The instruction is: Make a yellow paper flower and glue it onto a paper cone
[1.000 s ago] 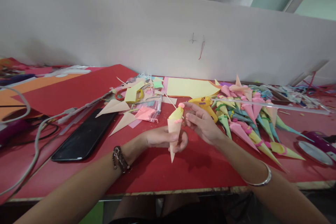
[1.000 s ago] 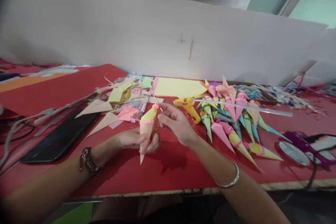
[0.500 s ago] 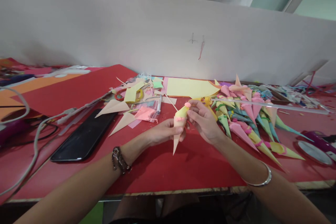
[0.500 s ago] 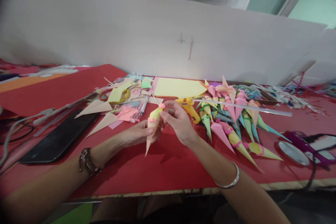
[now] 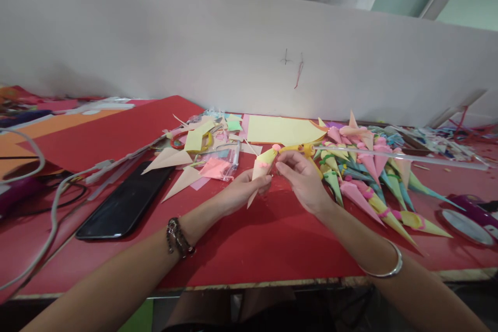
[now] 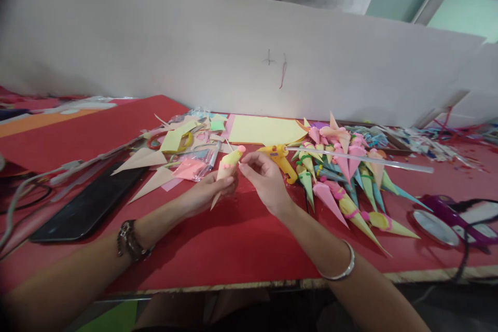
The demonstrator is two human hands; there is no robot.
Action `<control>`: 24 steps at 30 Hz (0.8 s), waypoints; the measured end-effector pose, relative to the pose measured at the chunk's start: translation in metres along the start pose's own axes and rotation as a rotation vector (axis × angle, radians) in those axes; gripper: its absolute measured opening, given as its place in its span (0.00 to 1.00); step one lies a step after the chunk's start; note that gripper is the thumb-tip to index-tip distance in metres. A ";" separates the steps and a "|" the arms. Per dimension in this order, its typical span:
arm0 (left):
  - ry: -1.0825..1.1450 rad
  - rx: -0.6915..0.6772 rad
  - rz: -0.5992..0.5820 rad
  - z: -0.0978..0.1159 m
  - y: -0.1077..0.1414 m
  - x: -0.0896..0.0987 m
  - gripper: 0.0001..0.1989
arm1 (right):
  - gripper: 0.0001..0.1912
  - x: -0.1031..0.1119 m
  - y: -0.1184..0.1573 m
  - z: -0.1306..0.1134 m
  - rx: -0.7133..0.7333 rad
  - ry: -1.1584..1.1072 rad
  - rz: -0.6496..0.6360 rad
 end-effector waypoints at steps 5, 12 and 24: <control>-0.042 -0.026 0.024 0.000 0.000 0.002 0.17 | 0.03 -0.004 0.002 -0.003 0.013 0.009 -0.029; -0.078 -0.012 0.145 0.003 -0.001 0.007 0.08 | 0.03 -0.003 0.002 -0.005 0.033 0.019 -0.020; -0.202 -0.051 0.069 0.003 0.000 0.000 0.09 | 0.03 -0.007 0.007 -0.014 0.146 0.165 -0.054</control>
Point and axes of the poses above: each hand's wrist, its own y-axis away from the middle knuckle, its own x-axis out of the back of the hand, z = x × y, the point moved 9 cm from there along -y, towards the middle knuckle, and after that the axes turned 12 degrees about z, right-handed, at the moved point
